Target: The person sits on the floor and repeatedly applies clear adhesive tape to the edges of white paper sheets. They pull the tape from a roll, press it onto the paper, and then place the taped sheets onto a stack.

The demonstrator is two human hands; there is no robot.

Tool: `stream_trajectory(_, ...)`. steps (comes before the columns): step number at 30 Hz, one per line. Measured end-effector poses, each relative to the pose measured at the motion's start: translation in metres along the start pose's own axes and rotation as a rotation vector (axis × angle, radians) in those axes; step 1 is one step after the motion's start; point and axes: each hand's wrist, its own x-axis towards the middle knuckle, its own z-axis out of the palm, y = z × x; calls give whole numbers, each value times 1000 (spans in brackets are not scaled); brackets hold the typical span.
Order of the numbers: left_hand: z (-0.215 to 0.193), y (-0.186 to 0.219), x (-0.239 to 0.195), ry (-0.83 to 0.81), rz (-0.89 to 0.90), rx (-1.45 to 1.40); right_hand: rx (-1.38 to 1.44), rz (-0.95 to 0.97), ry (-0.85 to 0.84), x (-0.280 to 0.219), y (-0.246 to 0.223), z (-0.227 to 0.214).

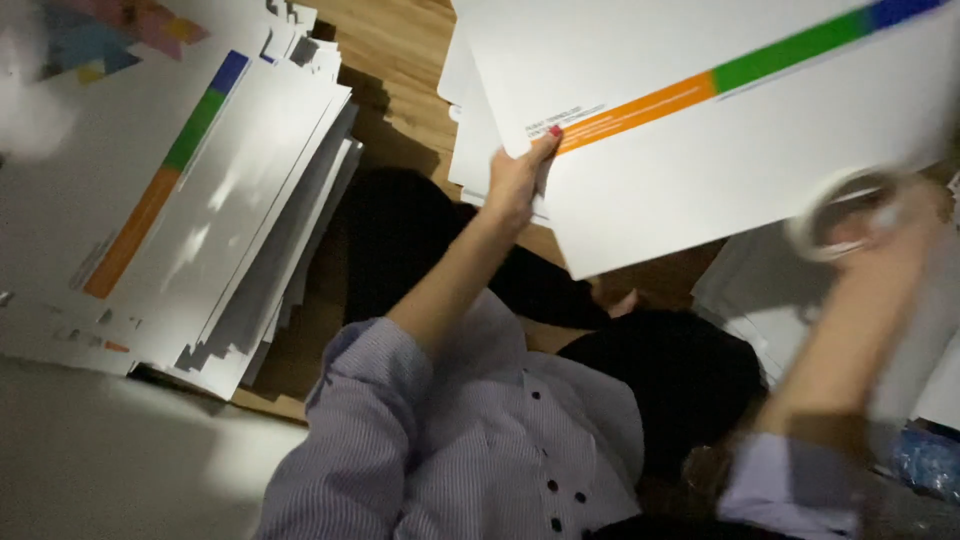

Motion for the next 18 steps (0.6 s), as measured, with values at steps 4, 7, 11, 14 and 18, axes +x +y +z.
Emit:
stream_trajectory(4, -44, 20, 43, -87, 415, 530, -537, 98, 147, -29, 111, -22)
stream_trajectory(7, -70, 81, 57, -270, 723, 846, -801, 251, -95, -62, 169, -33)
stream_trajectory(11, -115, 215, -9, -77, 660, 926, -708, 257, -278, -94, 202, -20)
stream_trajectory(14, -346, 331, -4, -68, 709, 1261, -746, 265, -285, -85, 216, 0)
stream_trajectory(18, -449, 421, -38, 2, 760, 1447, -996, -21, -476, -22, 261, 10)
